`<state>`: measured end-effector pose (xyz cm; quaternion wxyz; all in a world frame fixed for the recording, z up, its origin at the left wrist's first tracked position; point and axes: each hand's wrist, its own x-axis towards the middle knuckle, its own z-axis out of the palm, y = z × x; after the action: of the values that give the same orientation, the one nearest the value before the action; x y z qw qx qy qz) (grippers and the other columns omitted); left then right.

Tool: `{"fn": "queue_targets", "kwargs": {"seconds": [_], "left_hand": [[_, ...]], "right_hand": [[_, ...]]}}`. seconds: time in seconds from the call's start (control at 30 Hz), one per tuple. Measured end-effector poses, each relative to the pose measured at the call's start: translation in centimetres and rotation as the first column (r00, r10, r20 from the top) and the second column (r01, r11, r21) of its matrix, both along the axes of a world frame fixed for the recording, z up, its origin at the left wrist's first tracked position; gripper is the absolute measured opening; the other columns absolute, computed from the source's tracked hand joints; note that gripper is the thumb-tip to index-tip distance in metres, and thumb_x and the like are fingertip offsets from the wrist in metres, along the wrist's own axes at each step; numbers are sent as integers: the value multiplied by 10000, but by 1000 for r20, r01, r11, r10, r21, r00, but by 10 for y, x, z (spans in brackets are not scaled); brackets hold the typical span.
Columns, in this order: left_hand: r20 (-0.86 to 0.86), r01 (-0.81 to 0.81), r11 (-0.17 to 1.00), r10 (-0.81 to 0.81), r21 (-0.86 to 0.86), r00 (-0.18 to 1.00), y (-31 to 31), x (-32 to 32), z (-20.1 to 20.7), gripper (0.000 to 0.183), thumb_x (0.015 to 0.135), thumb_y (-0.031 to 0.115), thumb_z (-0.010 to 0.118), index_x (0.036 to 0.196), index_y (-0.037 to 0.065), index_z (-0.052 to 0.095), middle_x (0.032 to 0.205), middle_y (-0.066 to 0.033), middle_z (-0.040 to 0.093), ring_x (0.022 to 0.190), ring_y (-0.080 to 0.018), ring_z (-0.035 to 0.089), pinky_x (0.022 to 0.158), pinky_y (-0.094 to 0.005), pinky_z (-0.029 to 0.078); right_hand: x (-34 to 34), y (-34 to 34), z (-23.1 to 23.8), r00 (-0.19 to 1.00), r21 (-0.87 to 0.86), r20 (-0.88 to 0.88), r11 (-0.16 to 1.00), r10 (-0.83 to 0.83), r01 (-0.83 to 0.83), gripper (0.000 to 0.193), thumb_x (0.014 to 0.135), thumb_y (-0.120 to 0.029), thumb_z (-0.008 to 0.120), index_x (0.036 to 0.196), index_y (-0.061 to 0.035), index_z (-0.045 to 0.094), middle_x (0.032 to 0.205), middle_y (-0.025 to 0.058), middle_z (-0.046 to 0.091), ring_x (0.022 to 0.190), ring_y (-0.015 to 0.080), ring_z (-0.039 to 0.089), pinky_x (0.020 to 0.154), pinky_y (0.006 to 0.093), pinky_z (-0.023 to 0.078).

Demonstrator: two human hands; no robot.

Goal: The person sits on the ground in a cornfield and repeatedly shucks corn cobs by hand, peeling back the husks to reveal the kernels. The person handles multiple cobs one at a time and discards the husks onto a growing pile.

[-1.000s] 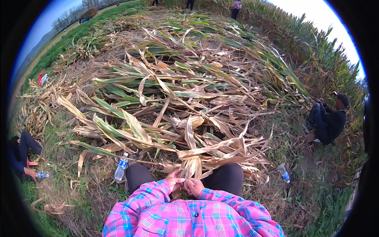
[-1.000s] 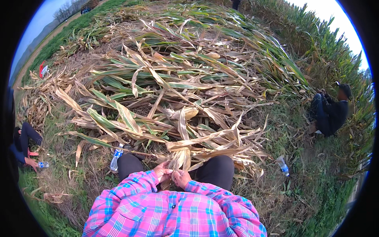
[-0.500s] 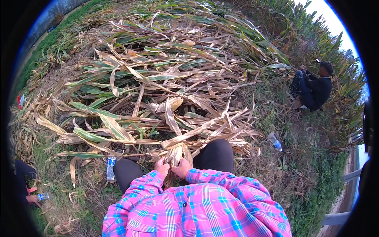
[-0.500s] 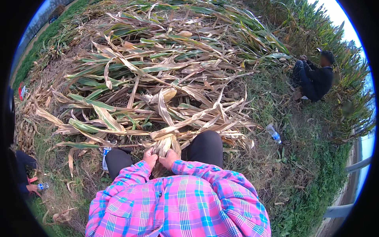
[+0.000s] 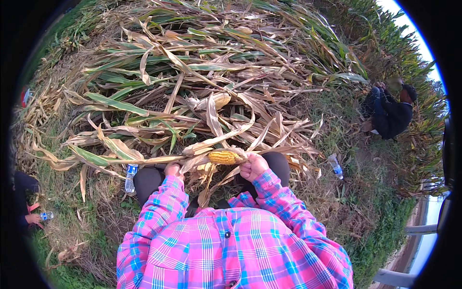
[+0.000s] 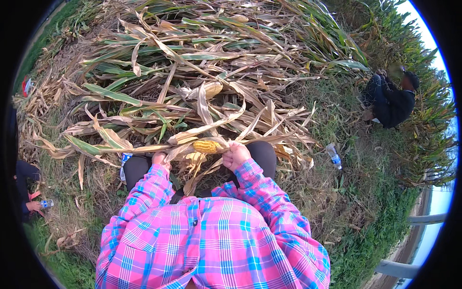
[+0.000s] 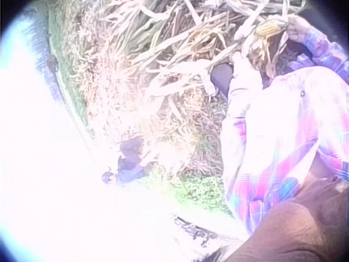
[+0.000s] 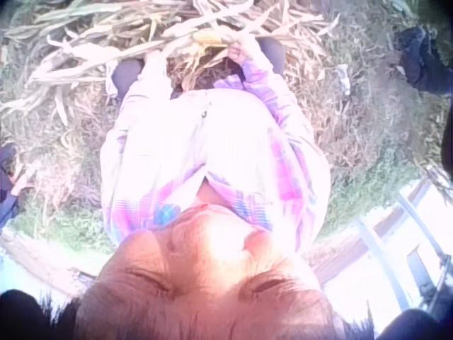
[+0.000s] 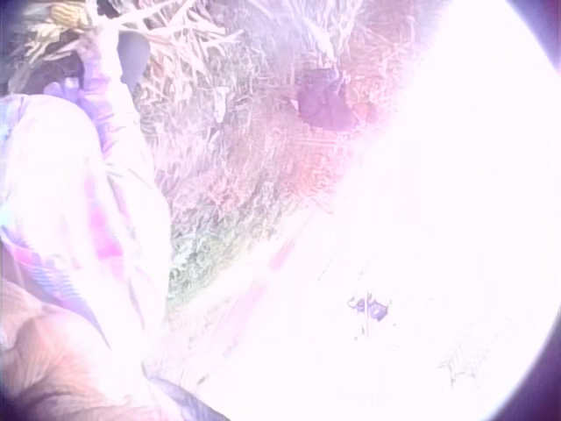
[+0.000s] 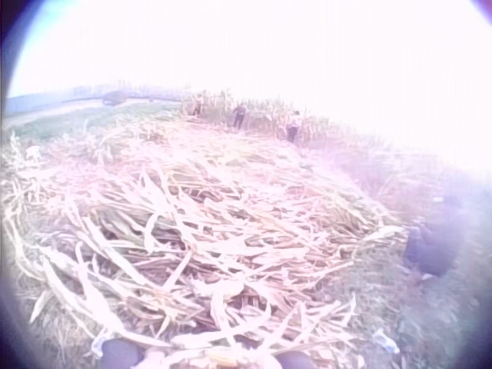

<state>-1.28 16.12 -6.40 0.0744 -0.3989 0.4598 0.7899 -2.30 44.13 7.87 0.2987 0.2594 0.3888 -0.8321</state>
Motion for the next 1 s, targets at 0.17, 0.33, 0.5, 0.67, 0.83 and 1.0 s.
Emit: {"fn": "queue_targets", "kwargs": {"seconds": [0.17, 0.33, 0.5, 0.67, 0.83, 1.0], "left_hand": [[-225, 25, 785, -208, -619, 952, 18, 7, 35, 198, 704, -3, 495, 896, 33, 530, 702, -82, 538, 648, -238, 526, 634, -316, 443], [-405, -300, 277, -520, -913, 752, 61, 54, 113, 386, 684, 67, 581, 1052, 5, 481, 1039, -157, 480, 909, -296, 492, 791, -385, 409], [-434, -135, 419, -789, -898, 436, 91, 58, 147, 504, 808, 272, 590, 1196, -1, 418, 1156, -173, 437, 1043, -310, 462, 886, -358, 377], [-458, -42, 509, -732, -860, 504, 83, 42, 125, 444, 850, 277, 547, 1188, 11, 434, 1096, -140, 499, 1024, -257, 488, 872, -323, 385], [-521, -81, 685, -466, -724, 715, 77, 30, 101, 326, 906, 292, 426, 1107, 40, 474, 1025, -140, 548, 945, -268, 538, 828, -331, 410], [-380, -29, 654, -402, -756, 833, 68, -2, 87, 341, 924, 362, 349, 1007, 62, 486, 882, -166, 589, 823, -338, 571, 714, -377, 439]], "right_hand": [[-2, 12, 15, 999, -228, -22, 973, 39, -43, 185, 906, -166, 322, 835, -126, 488, 509, -43, 296, 402, 82, 240, 372, 233, 229], [1, -2, 16, 997, -266, -80, 964, -6, -15, 145, 872, -114, 347, 830, -116, 486, 507, -42, 308, 400, 83, 261, 367, 232, 233], [9, -34, 20, 976, -262, -98, 941, 195, -214, 146, 864, -89, 381, 767, -134, 480, 497, -34, 313, 387, 80, 270, 349, 230, 225], [25, -50, 11, 966, -102, -23, 960, 259, -260, 167, 798, -11, 377, 744, -135, 474, 493, -27, 325, 378, 83, 282, 333, 229, 207], [35, -59, 2, 932, 175, -3, 918, 363, -357, 225, 753, 47, 351, 696, -128, 481, 491, 5, 386, 343, 91, 283, 303, 239, 182], [53, -73, -11, 665, 710, -208, 579, 717, -402, 124, 654, 41, 417, 585, -33, 488, 521, 25, 473, 457, 112, 450, 407, 263, 350]]}}
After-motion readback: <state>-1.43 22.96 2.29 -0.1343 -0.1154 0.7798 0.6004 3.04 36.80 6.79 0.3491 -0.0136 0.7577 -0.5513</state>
